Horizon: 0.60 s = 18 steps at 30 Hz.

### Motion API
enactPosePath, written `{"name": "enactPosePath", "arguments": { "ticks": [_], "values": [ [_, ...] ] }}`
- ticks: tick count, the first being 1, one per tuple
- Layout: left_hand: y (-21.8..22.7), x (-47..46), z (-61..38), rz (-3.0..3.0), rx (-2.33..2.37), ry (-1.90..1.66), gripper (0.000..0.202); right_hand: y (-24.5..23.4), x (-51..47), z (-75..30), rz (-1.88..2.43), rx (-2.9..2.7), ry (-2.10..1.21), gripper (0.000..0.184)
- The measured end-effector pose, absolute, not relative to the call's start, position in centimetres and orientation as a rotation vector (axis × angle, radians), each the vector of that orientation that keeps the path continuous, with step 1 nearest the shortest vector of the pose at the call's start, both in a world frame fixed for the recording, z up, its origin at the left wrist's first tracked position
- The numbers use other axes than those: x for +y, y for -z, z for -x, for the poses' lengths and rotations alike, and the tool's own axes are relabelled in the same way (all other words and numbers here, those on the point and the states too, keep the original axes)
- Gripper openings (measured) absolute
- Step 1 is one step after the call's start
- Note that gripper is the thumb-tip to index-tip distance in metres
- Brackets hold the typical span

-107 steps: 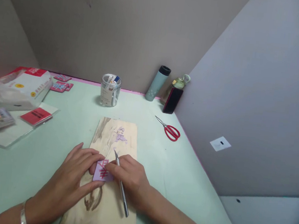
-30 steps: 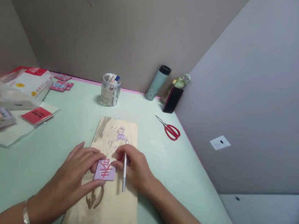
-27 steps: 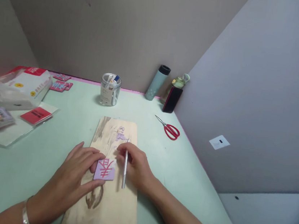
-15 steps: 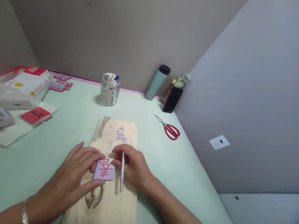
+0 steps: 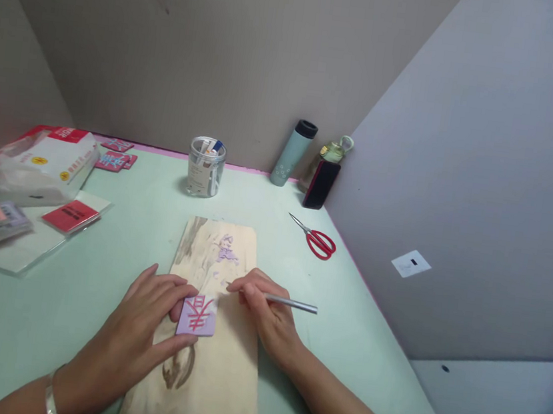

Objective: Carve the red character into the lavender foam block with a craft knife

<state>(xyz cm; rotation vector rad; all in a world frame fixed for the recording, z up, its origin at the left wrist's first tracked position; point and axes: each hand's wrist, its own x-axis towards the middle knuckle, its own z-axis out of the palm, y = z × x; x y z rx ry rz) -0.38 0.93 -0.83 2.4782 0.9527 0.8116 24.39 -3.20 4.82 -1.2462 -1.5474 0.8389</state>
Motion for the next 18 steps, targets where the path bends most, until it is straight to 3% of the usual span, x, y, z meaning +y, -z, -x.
{"name": "enactPosePath", "arguments": {
  "ticks": [5, 10, 18],
  "values": [
    [1.1, 1.2, 0.5, -2.51, 0.914, -0.818, 0.049, -3.5, -4.6, -22.5, 1.294, -1.454, -0.921, 0.007],
    [1.1, 0.8, 0.2, -2.436, 0.937, -0.843, 0.046, -3.5, -4.8, -21.8, 1.344, -1.481, -0.916, 0.017],
    [0.9, 0.9, 0.3, -2.454, 0.951, -0.82, 0.046, -3.4, -4.7, -21.9, 1.339, -1.48, -0.932, 0.017]
  ]
}}
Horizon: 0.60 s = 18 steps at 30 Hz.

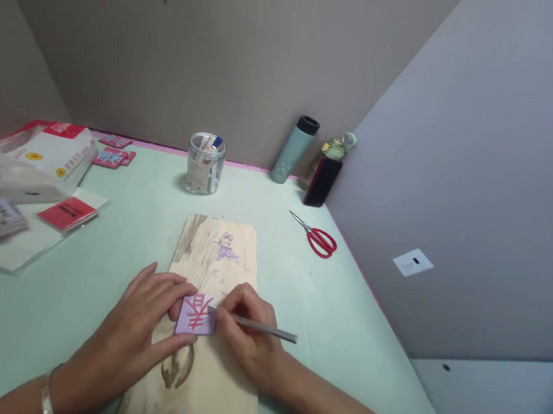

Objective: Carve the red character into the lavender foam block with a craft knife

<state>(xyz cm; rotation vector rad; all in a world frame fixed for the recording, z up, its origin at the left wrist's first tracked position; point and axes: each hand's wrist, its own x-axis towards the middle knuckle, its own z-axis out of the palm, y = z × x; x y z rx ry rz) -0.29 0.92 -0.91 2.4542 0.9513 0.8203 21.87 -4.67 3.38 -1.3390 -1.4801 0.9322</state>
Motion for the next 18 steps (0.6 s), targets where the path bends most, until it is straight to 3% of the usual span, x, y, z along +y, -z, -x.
{"name": "enactPosePath", "arguments": {
  "ticks": [18],
  "values": [
    [0.8, 0.84, 0.22, -2.446, 0.97, -0.846, 0.044, -3.71, -4.66, -21.81, 1.362, -1.482, -0.93, 0.017]
  ]
}}
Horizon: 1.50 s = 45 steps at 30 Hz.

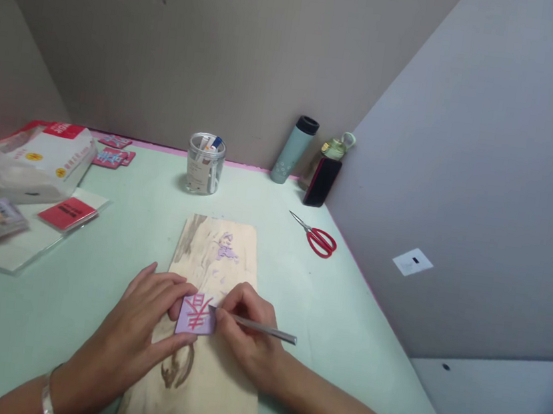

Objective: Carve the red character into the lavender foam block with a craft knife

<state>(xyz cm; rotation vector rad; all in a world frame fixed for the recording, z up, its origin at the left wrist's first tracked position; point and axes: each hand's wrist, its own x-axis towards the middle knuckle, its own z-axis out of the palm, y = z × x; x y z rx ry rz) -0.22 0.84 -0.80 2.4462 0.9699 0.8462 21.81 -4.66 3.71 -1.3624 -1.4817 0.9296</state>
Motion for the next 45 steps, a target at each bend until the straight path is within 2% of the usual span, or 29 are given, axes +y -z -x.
{"name": "enactPosePath", "arguments": {
  "ticks": [21, 45],
  "values": [
    [1.02, 1.31, 0.48, -2.523, 0.888, -0.812, 0.049, -4.48, -4.64, -22.33, 1.277, -1.643, -0.931, 0.012],
    [0.82, 1.18, 0.3, -2.492, 0.924, -0.816, 0.046, -3.99, -4.69, -22.07, 1.33, -1.485, -0.99, 0.015]
  ]
}}
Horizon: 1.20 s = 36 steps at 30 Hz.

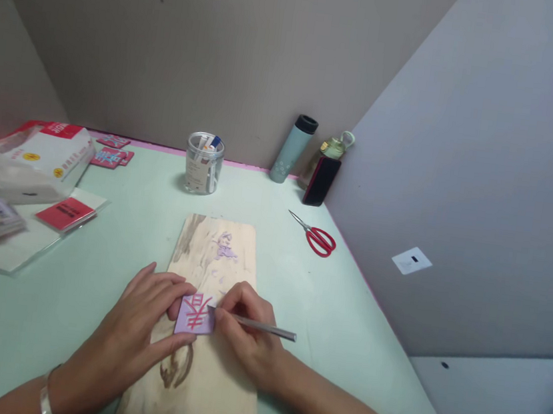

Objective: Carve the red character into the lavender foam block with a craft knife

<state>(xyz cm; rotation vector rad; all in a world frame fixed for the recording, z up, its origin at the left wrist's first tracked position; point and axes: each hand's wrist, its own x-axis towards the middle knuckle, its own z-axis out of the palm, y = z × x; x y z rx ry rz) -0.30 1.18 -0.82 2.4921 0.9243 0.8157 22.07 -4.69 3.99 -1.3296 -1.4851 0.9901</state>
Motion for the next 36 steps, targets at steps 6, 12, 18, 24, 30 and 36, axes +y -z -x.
{"name": "enactPosePath", "arguments": {
  "ticks": [6, 12, 18, 24, 30, 36],
  "values": [
    [1.0, 1.35, 0.48, -2.535, 0.889, -0.807, 0.048, -4.14, -4.64, -22.16, 1.311, -1.558, -0.965, 0.013],
    [1.05, 1.39, 0.53, -2.527, 0.897, -0.824, 0.049, -4.11, -4.57, -22.31, 1.258, -1.612, -0.977, 0.012],
    [0.9, 0.94, 0.21, -2.461, 0.927, -0.842, 0.046, -3.95, -4.67, -22.22, 1.311, -1.524, -1.002, 0.013],
    [0.93, 1.36, 0.49, -2.514, 0.898, -0.834, 0.048, -4.01, -4.59, -22.32, 1.255, -1.565, -0.998, 0.013],
    [0.79, 1.31, 0.42, -2.495, 0.922, -0.831, 0.046, -4.18, -4.61, -22.17, 1.269, -1.548, -1.045, 0.015],
    [0.59, 0.69, 0.05, -2.414, 0.963, -0.848, 0.043, -4.0, -4.45, -22.0, 1.345, -1.351, -1.095, 0.018]
  ]
}}
